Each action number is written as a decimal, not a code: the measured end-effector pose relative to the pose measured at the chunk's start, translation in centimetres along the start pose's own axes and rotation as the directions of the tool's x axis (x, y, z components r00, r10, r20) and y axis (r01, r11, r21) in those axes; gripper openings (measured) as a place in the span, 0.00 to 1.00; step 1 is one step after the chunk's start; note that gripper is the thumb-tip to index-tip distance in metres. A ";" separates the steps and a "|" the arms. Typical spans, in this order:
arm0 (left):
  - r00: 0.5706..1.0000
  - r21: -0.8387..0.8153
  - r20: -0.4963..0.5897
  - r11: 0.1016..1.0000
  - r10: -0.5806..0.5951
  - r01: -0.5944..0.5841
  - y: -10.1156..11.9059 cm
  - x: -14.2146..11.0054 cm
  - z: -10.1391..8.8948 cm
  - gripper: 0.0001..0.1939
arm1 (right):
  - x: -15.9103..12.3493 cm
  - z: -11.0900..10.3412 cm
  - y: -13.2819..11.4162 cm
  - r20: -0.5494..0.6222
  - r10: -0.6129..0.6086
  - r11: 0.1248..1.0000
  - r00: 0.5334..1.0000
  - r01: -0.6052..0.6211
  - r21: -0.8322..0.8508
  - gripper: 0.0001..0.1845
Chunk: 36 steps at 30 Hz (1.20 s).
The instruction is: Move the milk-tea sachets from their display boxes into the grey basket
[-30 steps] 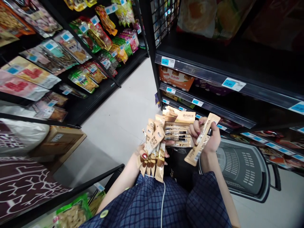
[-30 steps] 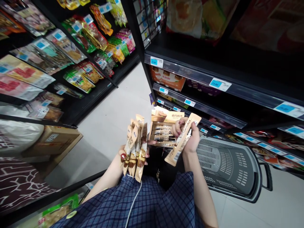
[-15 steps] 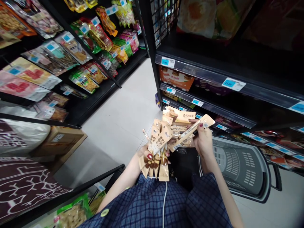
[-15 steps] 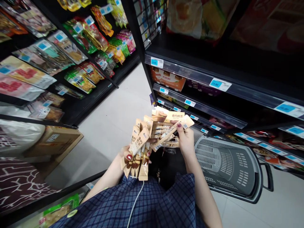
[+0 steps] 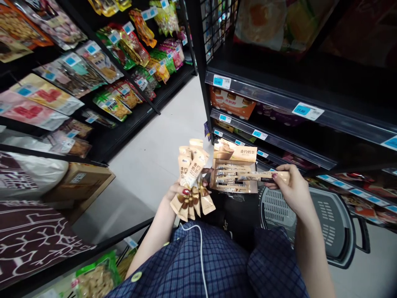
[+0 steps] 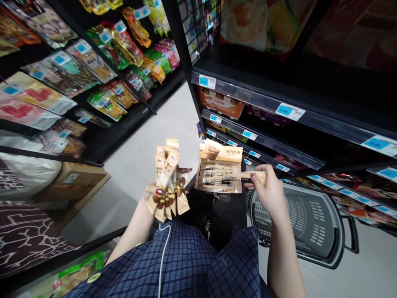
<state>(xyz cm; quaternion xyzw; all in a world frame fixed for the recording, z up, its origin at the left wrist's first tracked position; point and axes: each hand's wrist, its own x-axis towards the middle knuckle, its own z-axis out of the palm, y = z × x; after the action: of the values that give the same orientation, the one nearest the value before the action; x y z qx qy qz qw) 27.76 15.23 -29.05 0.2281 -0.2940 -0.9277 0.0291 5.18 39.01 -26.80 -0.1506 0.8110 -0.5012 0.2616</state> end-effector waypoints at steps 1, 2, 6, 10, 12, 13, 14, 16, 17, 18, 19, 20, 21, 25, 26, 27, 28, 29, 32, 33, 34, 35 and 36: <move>1.000 0.000 -0.002 1.000 -0.002 0.002 0.3 -0.2 -0.2 0.35 | 0.0 0.1 0.8 0.017 0.011 0.999 1.000 -0.011 -0.035 0.16; 1.000 0.005 -0.009 1.000 -0.008 0.008 0.5 -0.5 -0.3 0.35 | -0.1 0.4 1.5 0.046 0.015 0.999 0.999 -0.013 -0.050 0.16; 0.998 0.016 -0.059 1.000 0.003 -0.002 1.1 -1.1 0.1 0.34 | -0.3 3.2 3.0 0.184 -0.005 0.998 0.983 -0.006 0.061 0.15; 0.995 0.041 -0.100 0.999 -0.003 0.007 0.9 -1.1 0.7 0.33 | 0.1 6.9 3.3 0.313 0.041 0.998 0.949 -0.056 0.037 0.09; 0.992 0.048 -0.129 0.999 -0.013 0.019 0.7 -0.9 0.7 0.33 | 0.4 8.2 3.6 0.317 0.058 0.978 0.947 0.009 -0.208 0.07; 0.990 0.046 -0.139 0.999 -0.018 0.025 0.6 -0.9 0.7 0.32 | 0.5 8.7 3.8 0.300 0.044 0.925 0.953 0.075 -0.373 0.08; 0.989 0.044 -0.147 0.999 -0.022 0.029 0.4 -0.9 0.7 0.32 | 0.6 9.1 4.0 0.281 0.013 0.829 0.960 0.147 -0.539 0.10; 0.987 0.042 -0.156 0.999 -0.025 0.032 0.3 -0.8 0.7 0.31 | 0.4 9.8 4.2 0.261 -0.065 0.575 0.963 0.250 -0.779 0.14; 0.988 0.043 -0.154 0.999 -0.027 0.034 0.2 -0.8 0.7 0.32 | 0.3 10.1 4.2 0.259 -0.089 0.461 0.962 0.270 -0.845 0.15; 0.988 0.044 -0.153 0.998 -0.031 0.039 0.2 -0.8 0.7 0.32 | 0.1 10.4 4.2 0.255 -0.100 0.370 0.962 0.274 -0.888 0.16; 0.988 0.046 -0.152 0.998 -0.033 0.040 0.2 -0.8 0.7 0.32 | 0.0 10.7 4.2 0.252 -0.110 0.297 0.962 0.273 -0.915 0.17; 0.988 0.047 -0.151 0.998 -0.032 0.040 0.1 -0.8 0.8 0.32 | -0.1 11.0 4.2 0.256 -0.123 0.244 0.959 0.279 -0.929 0.17; 0.988 0.047 -0.153 0.998 -0.030 0.038 0.2 -0.9 0.9 0.32 | -0.1 11.2 4.2 0.278 -0.135 0.208 0.951 0.302 -0.930 0.17; 0.988 0.052 -0.157 0.999 0.001 0.008 0.2 -0.9 1.0 0.32 | 0.3 11.7 4.8 0.493 -0.143 0.174 0.858 0.512 -0.841 0.14; 0.988 0.057 -0.157 0.998 0.005 0.004 0.1 -0.9 0.9 0.32 | 0.5 11.7 4.9 0.529 -0.134 0.181 0.838 0.546 -0.818 0.13; 0.987 0.064 -0.159 0.998 0.009 0.001 0.1 -0.9 0.9 0.32 | 0.6 11.7 5.1 0.547 -0.128 0.188 0.828 0.561 -0.806 0.13; 0.987 0.069 -0.159 0.998 0.009 0.002 0.0 -0.9 0.8 0.32 | 0.7 11.8 5.3 0.550 -0.126 0.193 0.825 0.565 -0.803 0.13; 0.987 0.071 -0.159 0.997 0.005 0.006 0.0 -0.9 0.7 0.32 | 0.8 11.8 5.4 0.548 -0.125 0.197 0.827 0.562 -0.804 0.13; 0.989 0.056 -0.148 0.998 -0.023 0.032 -0.2 -0.8 0.4 0.33 | 0.8 12.1 5.8 0.539 -0.116 0.216 0.834 0.551 -0.806 0.13; 0.989 0.049 -0.140 0.998 -0.038 0.045 -0.2 -0.8 0.3 0.33 | 0.8 12.1 5.9 0.538 -0.112 0.225 0.836 0.548 -0.805 0.13; 0.990 0.042 -0.132 0.997 -0.053 0.059 -0.2 -0.8 0.2 0.33 | 0.7 12.2 5.9 0.536 -0.109 0.235 0.837 0.546 -0.804 0.12; 0.990 0.036 -0.125 0.997 -0.067 0.072 -0.3 -0.8 0.1 0.33 | 0.6 12.2 5.9 0.533 -0.109 0.246 0.839 0.542 -0.803 0.12; 0.990 0.031 -0.116 0.996 -0.080 0.084 -0.3 -0.8 0.0 0.32 | 0.5 12.1 5.8 0.528 -0.111 0.257 0.842 0.538 -0.803 0.11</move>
<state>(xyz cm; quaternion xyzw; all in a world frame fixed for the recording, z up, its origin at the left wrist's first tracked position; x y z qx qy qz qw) 28.49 15.62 -28.93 0.2932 -0.2986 -0.9082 0.0037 11.87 32.53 -36.47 -0.5299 0.8310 0.0509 0.1612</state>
